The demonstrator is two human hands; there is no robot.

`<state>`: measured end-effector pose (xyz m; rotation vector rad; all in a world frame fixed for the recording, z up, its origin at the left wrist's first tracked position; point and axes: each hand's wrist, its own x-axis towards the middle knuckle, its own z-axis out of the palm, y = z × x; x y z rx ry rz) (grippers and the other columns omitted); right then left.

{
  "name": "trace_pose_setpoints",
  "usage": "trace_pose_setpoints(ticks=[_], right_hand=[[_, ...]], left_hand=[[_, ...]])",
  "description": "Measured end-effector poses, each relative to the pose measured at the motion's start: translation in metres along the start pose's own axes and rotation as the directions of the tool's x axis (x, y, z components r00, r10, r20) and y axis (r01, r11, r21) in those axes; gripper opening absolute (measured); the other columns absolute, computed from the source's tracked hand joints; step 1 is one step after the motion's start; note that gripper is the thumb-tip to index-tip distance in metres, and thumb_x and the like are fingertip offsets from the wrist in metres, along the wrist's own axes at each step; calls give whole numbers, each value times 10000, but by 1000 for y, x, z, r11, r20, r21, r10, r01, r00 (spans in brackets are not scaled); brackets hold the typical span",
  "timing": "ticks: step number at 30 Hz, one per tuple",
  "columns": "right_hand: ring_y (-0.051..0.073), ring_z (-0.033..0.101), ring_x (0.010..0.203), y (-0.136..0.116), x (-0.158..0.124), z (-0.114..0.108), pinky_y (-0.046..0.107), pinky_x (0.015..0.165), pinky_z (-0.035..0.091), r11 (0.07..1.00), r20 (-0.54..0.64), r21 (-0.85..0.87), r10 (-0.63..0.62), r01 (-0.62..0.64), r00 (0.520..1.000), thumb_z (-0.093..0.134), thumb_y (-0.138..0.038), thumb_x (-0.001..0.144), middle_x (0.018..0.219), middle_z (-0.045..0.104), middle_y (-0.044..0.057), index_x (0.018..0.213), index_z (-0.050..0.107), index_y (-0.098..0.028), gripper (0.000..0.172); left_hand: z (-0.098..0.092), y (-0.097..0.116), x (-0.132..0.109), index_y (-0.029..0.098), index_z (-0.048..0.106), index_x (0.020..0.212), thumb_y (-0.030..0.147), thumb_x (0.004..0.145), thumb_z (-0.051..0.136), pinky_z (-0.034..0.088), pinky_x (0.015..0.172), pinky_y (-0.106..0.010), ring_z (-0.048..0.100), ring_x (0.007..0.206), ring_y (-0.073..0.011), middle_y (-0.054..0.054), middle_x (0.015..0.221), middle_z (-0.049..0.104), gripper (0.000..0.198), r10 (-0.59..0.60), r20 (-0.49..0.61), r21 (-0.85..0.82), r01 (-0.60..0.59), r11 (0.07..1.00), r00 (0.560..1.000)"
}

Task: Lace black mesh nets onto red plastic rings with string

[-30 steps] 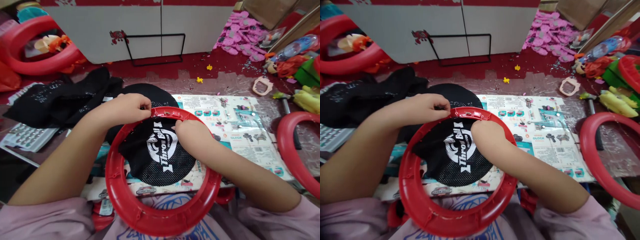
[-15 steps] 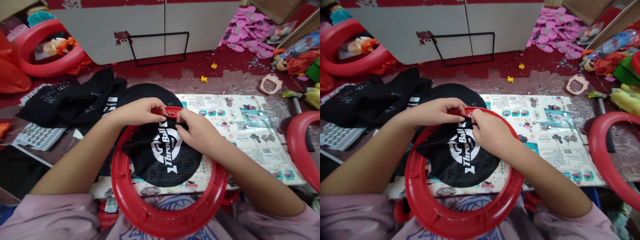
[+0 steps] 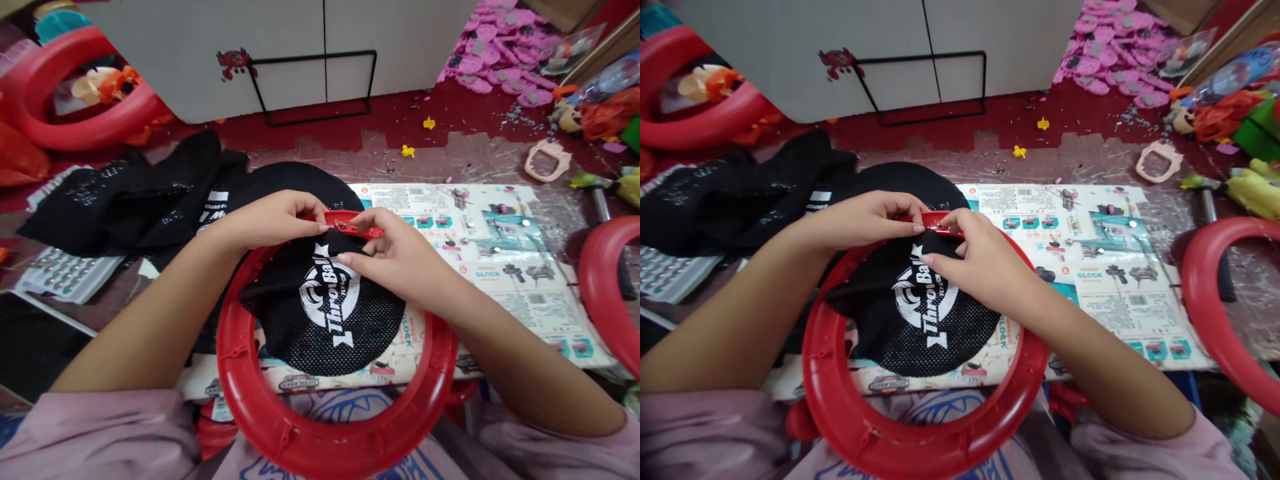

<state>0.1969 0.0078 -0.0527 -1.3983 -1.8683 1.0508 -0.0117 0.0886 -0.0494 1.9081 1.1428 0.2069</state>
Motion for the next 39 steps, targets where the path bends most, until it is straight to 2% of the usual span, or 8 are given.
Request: trace_pose_setpoints(ticks=[2, 4, 7, 10, 16, 21, 25, 39], right_hand=[[124, 543, 683, 1, 2, 2, 256, 626, 427, 998, -59, -64, -19, 15, 998, 640, -278, 792, 953, 609, 24, 962, 562, -210, 199], [146, 574, 768, 3, 5, 3, 271, 708, 444, 981, -94, -152, -138, 123, 986, 606, -168, 798, 879, 627, 26, 857, 602, -187, 63], [160, 606, 899, 7, 10, 4, 283, 815, 450, 916, -51, -235, -344, 324, 937, 481, -21, 790, 910, 679, 47, 822, 644, -166, 221], [178, 622, 959, 10, 12, 4, 317, 870, 442, 840, 31, -330, -445, 430, 895, 395, 2, 805, 1007, 710, 53, 915, 673, -167, 344], [194, 630, 955, 18, 16, 5, 336, 858, 422, 721, 149, -460, -512, 518, 846, 383, -24, 852, 1066, 712, 86, 977, 677, -138, 340], [196, 638, 900, 25, 18, 7, 344, 808, 437, 651, 118, -491, -609, 579, 785, 383, -42, 891, 1062, 719, 100, 960, 681, -125, 316], [195, 648, 870, 29, 19, 8, 341, 760, 452, 600, 78, -509, -682, 618, 727, 386, -30, 891, 1040, 728, 97, 933, 685, -122, 316], [199, 594, 798, 32, 20, 10, 339, 734, 443, 595, 134, -561, -620, 575, 773, 412, -17, 863, 1011, 724, 87, 913, 688, -133, 303]], left_hand=[[0, 1, 0, 182, 629, 829, 398, 731, 592, 432, 713, -280, 570, 764, -169, -12, 846, 647, 241, -13, 26, -11, 13, 1000, 1000], [0, 1, -1, 176, 611, 840, 387, 741, 578, 413, 677, -267, 547, 737, -158, -5, 819, 622, 236, -27, 31, -25, 28, 999, 999], [1, 1, 0, 177, 606, 841, 371, 749, 567, 388, 624, -251, 523, 695, -144, 4, 781, 599, 217, -36, 33, -44, 38, 998, 999], [4, 0, 1, 184, 609, 826, 377, 755, 561, 403, 634, -252, 538, 701, -148, 3, 779, 611, 211, -33, 25, -54, 35, 998, 999], [6, 3, 2, 174, 632, 870, 400, 750, 544, 438, 716, -280, 576, 764, -174, -10, 822, 648, 271, -54, -4, -5, 54, 999, 999], [3, 1, 1, 174, 669, 853, 406, 713, 588, 431, 782, -284, 589, 861, -194, -19, 899, 664, 283, -20, 8, -10, 20, 1000, 1000], [3, 0, 0, 168, 660, 823, 395, 699, 602, 416, 719, -262, 564, 763, -162, -8, 816, 646, 266, -38, 21, -82, 40, 996, 999], [13, 0, 3, 172, 645, 830, 370, 734, 527, 399, 643, -261, 554, 700, -160, -5, 770, 631, 249, -40, -73, 63, 44, 997, 997]])
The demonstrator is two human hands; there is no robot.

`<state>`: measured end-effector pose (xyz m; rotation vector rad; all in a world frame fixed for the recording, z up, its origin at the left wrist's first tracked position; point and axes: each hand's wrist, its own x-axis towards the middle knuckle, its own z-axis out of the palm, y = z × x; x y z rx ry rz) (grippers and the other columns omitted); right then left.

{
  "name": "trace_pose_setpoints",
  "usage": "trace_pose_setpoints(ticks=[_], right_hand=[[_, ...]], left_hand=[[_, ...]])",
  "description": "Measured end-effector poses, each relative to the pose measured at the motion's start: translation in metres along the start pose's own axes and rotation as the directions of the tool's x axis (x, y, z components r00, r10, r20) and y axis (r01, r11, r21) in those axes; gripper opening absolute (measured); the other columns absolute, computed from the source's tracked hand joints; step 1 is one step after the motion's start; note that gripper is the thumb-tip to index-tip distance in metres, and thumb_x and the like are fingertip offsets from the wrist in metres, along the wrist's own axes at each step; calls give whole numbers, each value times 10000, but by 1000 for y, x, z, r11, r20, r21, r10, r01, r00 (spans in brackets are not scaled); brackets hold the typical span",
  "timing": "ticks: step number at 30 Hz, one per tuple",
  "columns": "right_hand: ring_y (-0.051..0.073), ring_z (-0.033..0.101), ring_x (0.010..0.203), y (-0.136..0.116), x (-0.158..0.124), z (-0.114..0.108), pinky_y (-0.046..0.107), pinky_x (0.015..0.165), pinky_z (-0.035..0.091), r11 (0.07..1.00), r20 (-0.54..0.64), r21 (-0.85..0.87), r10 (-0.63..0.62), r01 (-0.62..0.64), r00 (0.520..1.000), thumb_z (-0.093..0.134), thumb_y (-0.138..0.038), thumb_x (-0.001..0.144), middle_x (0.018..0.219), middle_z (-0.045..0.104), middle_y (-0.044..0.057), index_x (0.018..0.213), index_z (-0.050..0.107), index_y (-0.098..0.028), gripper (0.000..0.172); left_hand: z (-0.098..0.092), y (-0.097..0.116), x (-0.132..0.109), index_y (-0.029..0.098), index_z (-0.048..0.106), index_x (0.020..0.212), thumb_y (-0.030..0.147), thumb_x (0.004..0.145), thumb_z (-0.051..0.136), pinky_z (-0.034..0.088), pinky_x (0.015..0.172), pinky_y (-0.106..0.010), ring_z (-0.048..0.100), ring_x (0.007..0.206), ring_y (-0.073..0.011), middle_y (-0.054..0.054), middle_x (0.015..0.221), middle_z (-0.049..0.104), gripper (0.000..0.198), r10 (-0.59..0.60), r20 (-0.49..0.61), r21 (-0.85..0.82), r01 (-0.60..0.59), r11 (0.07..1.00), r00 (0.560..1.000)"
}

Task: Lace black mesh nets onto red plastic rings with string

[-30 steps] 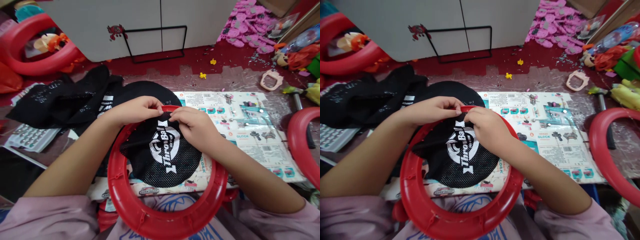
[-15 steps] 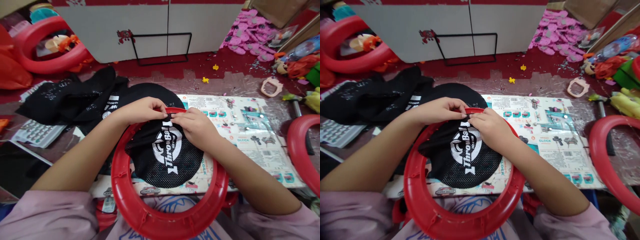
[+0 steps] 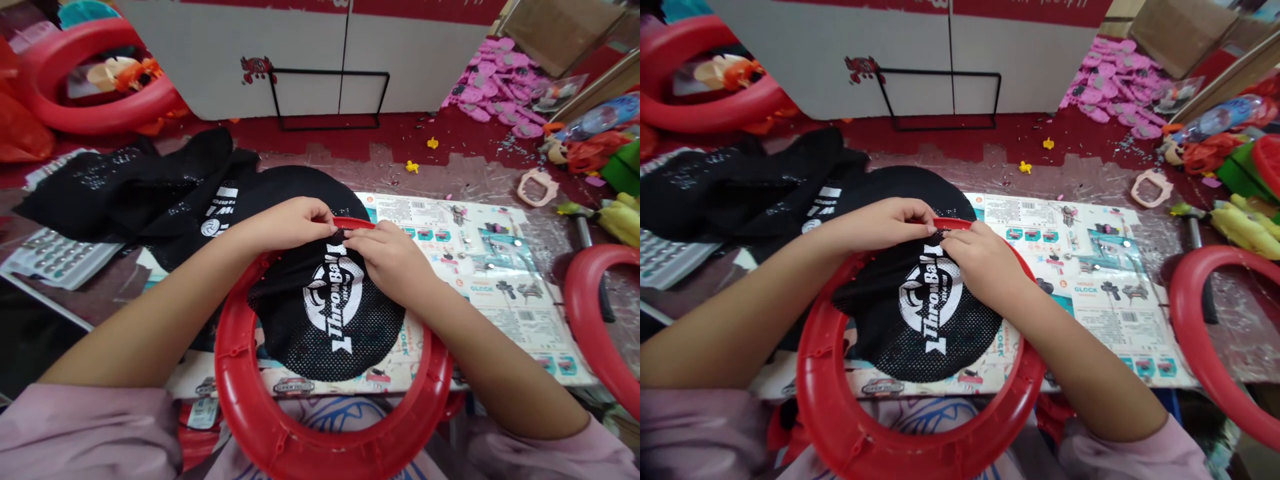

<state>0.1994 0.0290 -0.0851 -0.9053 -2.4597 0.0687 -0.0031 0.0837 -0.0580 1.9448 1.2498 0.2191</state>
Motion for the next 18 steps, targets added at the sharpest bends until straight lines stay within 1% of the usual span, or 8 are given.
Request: trace_pose_setpoints(ticks=[6, 8, 9, 11, 13, 15, 16, 18], right_hand=[[204, 601, 815, -3, -1, -7, 347, 759, 464, 999, 18, 46, 18, -19, 1000, 404, -5, 855, 983, 717, 96, 925, 682, -127, 312], [201, 615, 868, -5, -1, -15, 338, 790, 479, 988, 36, 130, 81, -85, 996, 434, -9, 841, 979, 709, 91, 960, 676, -134, 298], [200, 619, 893, -7, -1, -19, 332, 800, 485, 973, 47, 175, 142, -148, 989, 472, -20, 830, 980, 703, 87, 990, 669, -138, 280], [196, 622, 898, -9, 0, -27, 326, 790, 495, 908, 68, 260, 322, -328, 944, 575, -67, 797, 981, 688, 71, 1076, 633, -157, 299], [178, 622, 823, -9, -1, -31, 320, 748, 500, 795, 103, 348, 495, -497, 863, 660, -115, 754, 949, 672, 40, 1166, 573, -188, 428], [153, 610, 740, -9, -1, -30, 307, 709, 495, 691, 161, 418, 583, -590, 796, 686, -124, 727, 890, 653, 6, 1213, 525, -215, 520], [146, 602, 717, -8, -2, -29, 301, 696, 490, 663, 188, 432, 596, -611, 780, 688, -120, 720, 862, 644, -5, 1218, 516, -221, 536], [147, 594, 724, -8, -2, -28, 301, 696, 481, 654, 199, 422, 609, -628, 768, 689, -108, 706, 858, 637, -4, 1215, 515, -213, 548]], left_hand=[[2, 4, 0, 174, 631, 770, 335, 729, 514, 386, 600, -257, 555, 676, -162, -1, 722, 618, 204, -9, -35, 66, 11, 998, 999], [-1, 5, -2, 179, 635, 765, 330, 722, 518, 387, 598, -258, 556, 672, -166, -1, 720, 620, 196, -18, 4, 95, 18, 995, 1000], [-2, 5, -4, 183, 638, 778, 323, 719, 522, 389, 601, -259, 558, 671, -168, 0, 728, 625, 191, -21, 29, 115, 17, 993, 999], [-5, 8, -6, 186, 642, 849, 289, 724, 522, 411, 638, -265, 579, 712, -176, -7, 798, 649, 202, 3, 11, 163, -5, 987, 1000], [-3, 12, -7, 179, 629, 972, 234, 746, 495, 440, 751, -281, 604, 855, -192, -30, 960, 665, 269, 89, -99, 191, -68, 979, 991], [1, 16, -8, 171, 616, 1040, 203, 782, 453, 431, 874, -297, 589, 1004, -199, -48, 1104, 647, 307, 184, -160, 172, -156, 973, 970], [3, 18, -7, 171, 621, 1040, 203, 802, 437, 425, 904, -300, 583, 1034, -197, -48, 1133, 642, 303, 214, -135, 146, -194, 970, 967], [7, 21, -7, 178, 641, 1011, 231, 829, 428, 441, 890, -300, 598, 1001, -191, -39, 1106, 656, 285, 226, -38, 92, -222, 971, 973]])
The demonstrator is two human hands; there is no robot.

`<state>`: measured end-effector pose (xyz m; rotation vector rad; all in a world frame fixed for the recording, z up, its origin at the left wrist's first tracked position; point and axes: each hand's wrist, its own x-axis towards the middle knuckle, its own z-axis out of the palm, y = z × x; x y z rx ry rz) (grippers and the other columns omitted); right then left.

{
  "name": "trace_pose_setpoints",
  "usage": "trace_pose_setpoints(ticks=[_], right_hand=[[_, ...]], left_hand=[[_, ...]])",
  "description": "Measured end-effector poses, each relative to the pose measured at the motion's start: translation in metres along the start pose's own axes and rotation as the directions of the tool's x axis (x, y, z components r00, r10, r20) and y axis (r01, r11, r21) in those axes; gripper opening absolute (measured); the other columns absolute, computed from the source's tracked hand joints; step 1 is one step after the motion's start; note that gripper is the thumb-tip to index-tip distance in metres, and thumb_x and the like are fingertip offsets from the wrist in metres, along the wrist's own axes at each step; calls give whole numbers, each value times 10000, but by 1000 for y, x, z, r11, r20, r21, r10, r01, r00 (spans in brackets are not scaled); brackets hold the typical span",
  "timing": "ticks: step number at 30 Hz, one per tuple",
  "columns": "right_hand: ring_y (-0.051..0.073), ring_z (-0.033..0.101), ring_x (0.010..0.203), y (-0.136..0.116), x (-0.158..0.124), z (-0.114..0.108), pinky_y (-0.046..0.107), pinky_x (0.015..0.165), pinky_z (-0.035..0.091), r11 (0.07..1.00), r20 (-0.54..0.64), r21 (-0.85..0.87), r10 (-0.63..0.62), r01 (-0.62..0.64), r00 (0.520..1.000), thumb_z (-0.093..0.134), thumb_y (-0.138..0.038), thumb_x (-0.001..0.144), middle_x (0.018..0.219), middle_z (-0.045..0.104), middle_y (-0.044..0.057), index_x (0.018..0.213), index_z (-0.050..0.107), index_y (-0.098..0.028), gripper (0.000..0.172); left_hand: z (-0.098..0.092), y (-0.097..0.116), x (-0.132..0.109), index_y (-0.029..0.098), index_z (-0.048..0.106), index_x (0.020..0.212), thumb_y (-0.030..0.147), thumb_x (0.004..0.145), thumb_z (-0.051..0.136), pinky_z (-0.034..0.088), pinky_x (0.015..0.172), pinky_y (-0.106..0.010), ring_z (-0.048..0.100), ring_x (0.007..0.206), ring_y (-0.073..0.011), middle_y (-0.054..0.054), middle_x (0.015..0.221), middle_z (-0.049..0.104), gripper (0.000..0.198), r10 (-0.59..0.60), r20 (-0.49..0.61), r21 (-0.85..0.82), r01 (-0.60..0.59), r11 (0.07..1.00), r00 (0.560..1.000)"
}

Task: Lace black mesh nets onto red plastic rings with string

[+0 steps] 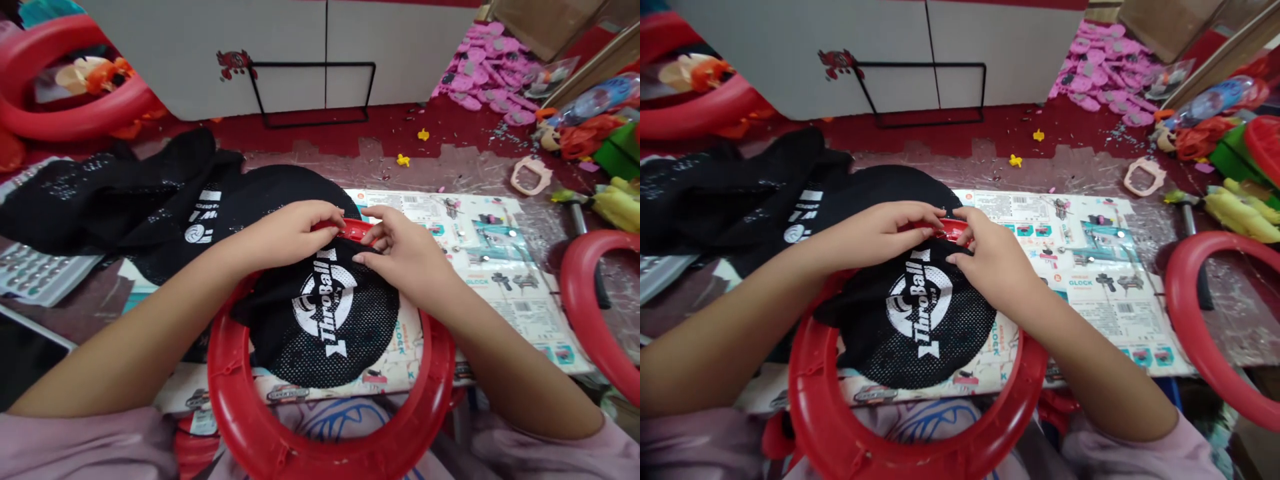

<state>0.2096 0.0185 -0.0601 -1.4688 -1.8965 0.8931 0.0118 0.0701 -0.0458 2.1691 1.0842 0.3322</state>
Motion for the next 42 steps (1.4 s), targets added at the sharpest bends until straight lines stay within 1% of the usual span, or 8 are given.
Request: trace_pose_setpoints(ticks=[2, 7, 12, 15, 26, 35, 38, 42], right_hand=[[156, 593, 763, 0, 0, 0, 311, 721, 479, 1000, -23, -20, -21, 21, 1000, 669, -89, 704, 914, 642, 18, 1224, 509, -197, 555], [169, 598, 838, -4, 1, -2, 315, 772, 477, 983, -27, -63, -174, 172, 984, 534, -32, 728, 1002, 656, 52, 1212, 521, -171, 504], [172, 612, 884, -4, 2, -2, 293, 771, 471, 918, -12, -127, -381, 376, 925, 471, -32, 747, 992, 683, 29, 1048, 608, -198, 370], [178, 615, 866, -1, 2, 0, 299, 776, 463, 870, 9, -214, -453, 444, 892, 445, -29, 772, 959, 698, 30, 975, 631, -197, 322], [203, 568, 761, 6, 5, 4, 315, 742, 456, 806, 35, -364, -488, 466, 872, 441, -11, 786, 881, 717, 51, 995, 663, -156, 337], [213, 500, 740, 11, 7, 7, 338, 738, 434, 787, 109, -411, -459, 460, 882, 398, -14, 793, 822, 678, 79, 958, 655, -140, 330], [210, 465, 719, 13, 6, 8, 337, 724, 421, 735, 142, -445, -506, 512, 851, 385, -21, 830, 808, 669, 83, 952, 657, -138, 321], [208, 448, 735, 14, 6, 4, 332, 727, 415, 665, 219, -462, -556, 587, 802, 393, -40, 875, 840, 687, 76, 971, 663, -138, 303]], left_hand=[[1, 2, 1, 181, 659, 988, 262, 831, 447, 454, 869, -303, 607, 968, -190, -36, 1067, 662, 276, -1, 49, -24, 2, 1000, 999], [1, 1, 1, 174, 683, 837, 325, 762, 541, 465, 848, -318, 614, 929, -200, -44, 1009, 647, 220, -14, 10, -49, 14, 999, 1000], [5, -5, 1, 179, 639, 749, 348, 711, 591, 482, 745, -307, 625, 813, -196, -30, 887, 670, 179, -174, 0, -159, 172, 972, 985], [8, -7, 1, 181, 621, 725, 342, 693, 610, 482, 730, -304, 627, 799, -198, -29, 846, 680, 165, -218, 8, -215, 214, 953, 976], [15, -12, 3, 175, 623, 713, 341, 711, 603, 463, 671, -281, 619, 731, -172, -26, 810, 686, 168, -238, -29, -276, 221, 935, 971], [19, -6, 4, 159, 613, 679, 301, 714, 572, 408, 564, -257, 584, 636, -147, -27, 751, 676, 152, -234, -97, -143, 219, 965, 967], [19, -3, 3, 158, 613, 663, 288, 715, 562, 403, 557, -260, 583, 617, -148, -24, 713, 667, 149, -241, -112, -112, 228, 967, 964], [18, -4, 3, 156, 640, 692, 294, 713, 569, 429, 608, -267, 604, 687, -164, -32, 761, 679, 157, -221, -117, -122, 207, 971, 968]])
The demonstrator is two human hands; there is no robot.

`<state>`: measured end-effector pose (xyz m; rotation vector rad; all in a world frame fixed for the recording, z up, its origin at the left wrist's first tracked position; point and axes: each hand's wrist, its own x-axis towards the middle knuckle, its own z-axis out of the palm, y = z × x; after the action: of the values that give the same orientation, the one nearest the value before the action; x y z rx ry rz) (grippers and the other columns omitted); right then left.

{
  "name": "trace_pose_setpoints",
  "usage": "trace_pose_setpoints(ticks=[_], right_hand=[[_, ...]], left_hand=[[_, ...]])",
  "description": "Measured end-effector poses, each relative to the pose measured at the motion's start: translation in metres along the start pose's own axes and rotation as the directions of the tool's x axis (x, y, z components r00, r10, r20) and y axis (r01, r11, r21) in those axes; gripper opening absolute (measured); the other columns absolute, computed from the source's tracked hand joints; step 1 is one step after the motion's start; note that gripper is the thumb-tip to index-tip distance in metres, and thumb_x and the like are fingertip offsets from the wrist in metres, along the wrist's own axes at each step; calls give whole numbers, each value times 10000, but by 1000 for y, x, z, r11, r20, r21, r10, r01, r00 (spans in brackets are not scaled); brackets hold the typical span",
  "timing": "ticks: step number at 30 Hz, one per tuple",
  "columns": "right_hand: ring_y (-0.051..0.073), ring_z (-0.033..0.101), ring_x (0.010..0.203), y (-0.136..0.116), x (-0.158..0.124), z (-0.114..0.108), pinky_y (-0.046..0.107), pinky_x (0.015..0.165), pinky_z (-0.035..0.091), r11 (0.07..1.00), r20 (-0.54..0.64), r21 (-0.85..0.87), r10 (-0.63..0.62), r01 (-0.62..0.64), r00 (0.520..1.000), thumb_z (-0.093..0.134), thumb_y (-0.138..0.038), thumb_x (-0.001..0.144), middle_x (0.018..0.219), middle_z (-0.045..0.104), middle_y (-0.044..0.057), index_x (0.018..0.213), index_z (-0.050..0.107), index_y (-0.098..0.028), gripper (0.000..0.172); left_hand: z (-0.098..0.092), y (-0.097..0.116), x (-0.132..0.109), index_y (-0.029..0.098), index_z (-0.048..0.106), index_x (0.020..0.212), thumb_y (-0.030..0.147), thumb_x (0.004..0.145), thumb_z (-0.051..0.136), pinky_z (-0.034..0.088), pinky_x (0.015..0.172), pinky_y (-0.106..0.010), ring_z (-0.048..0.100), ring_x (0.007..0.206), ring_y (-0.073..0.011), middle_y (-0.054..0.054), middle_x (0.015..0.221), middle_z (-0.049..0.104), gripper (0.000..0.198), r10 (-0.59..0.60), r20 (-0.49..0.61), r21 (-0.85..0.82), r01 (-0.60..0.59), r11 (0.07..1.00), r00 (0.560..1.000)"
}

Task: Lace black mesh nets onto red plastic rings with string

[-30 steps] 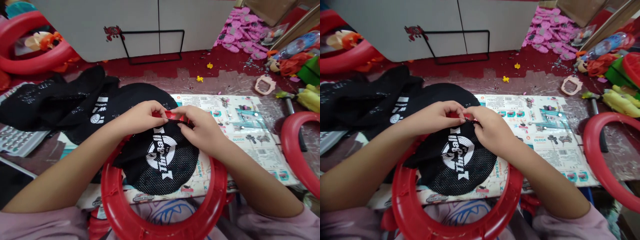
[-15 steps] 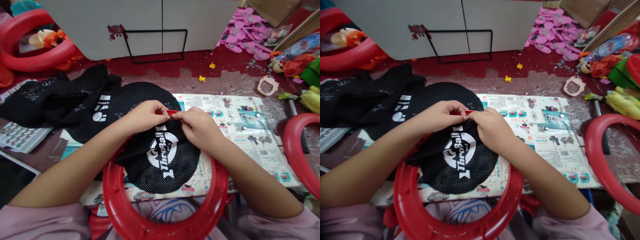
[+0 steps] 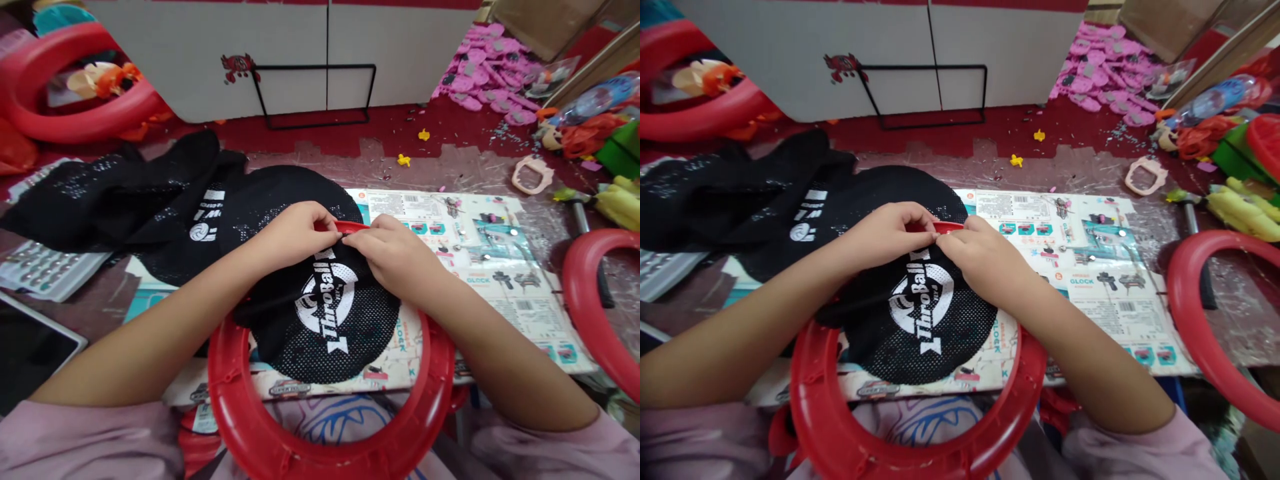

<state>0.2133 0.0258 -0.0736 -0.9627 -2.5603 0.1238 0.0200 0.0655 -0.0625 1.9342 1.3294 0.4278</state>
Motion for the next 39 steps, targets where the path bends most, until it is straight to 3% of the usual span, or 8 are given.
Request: trace_pose_setpoints(ticks=[6, 12, 20, 26, 30, 35, 39], right_hand=[[207, 455, 737, 2, -1, -5, 328, 699, 418, 1000, 36, 15, 15, -15, 999, 390, -57, 878, 796, 678, 66, 977, 677, -167, 323], [207, 466, 720, 1, 0, -4, 312, 660, 423, 1000, -10, -3, 7, -7, 1000, 399, -59, 861, 753, 651, 73, 996, 694, -159, 339], [203, 553, 859, 4, 2, -5, 337, 789, 467, 954, 19, 237, 182, -182, 983, 370, -19, 807, 942, 685, 50, 1226, 566, -179, 490], [210, 552, 870, 1, 2, -3, 343, 801, 467, 954, 12, 220, 208, -206, 978, 366, -18, 815, 943, 682, 61, 1240, 552, -162, 486], [212, 515, 807, 3, 0, 0, 320, 713, 452, 982, 24, 118, 143, -145, 989, 357, -52, 867, 863, 653, 77, 1235, 579, -160, 443], [201, 452, 733, 5, -1, 1, 305, 666, 424, 998, 24, -63, -23, 25, 999, 330, -70, 905, 776, 627, 62, 1197, 603, -146, 407], [208, 509, 832, 0, -1, -3, 334, 750, 455, 998, 34, 57, -21, 19, 999, 328, -45, 889, 938, 655, 91, 1258, 539, -126, 433]], left_hand=[[-2, -4, 1, 158, 641, 700, 302, 693, 591, 422, 596, -265, 585, 649, -153, -17, 712, 662, 152, -8, 45, -60, 11, 998, 999], [-2, -1, 1, 162, 640, 682, 301, 696, 572, 420, 617, -279, 591, 684, -166, -19, 723, 664, 155, -4, 50, -25, 5, 1000, 999], [-1, -3, 1, 161, 610, 658, 289, 697, 565, 421, 600, -271, 566, 629, -149, -18, 684, 647, 142, -18, 48, -55, 20, 998, 999], [0, -3, 0, 162, 602, 626, 296, 701, 575, 408, 577, -267, 548, 597, -144, -15, 637, 634, 156, -44, 33, -39, 46, 998, 998], [1, -1, 0, 162, 596, 619, 306, 702, 577, 398, 572, -265, 545, 598, -140, -19, 657, 646, 167, -41, 28, -52, 43, 998, 999], [1, 0, 0, 163, 580, 586, 327, 684, 585, 390, 573, -274, 570, 635, -164, -33, 687, 664, 191, -76, 6, 24, 76, 997, 997], [-3, 0, 0, 161, 599, 663, 341, 690, 591, 405, 583, -274, 577, 641, -168, -25, 682, 649, 183, -77, 32, 8, 77, 997, 996]])
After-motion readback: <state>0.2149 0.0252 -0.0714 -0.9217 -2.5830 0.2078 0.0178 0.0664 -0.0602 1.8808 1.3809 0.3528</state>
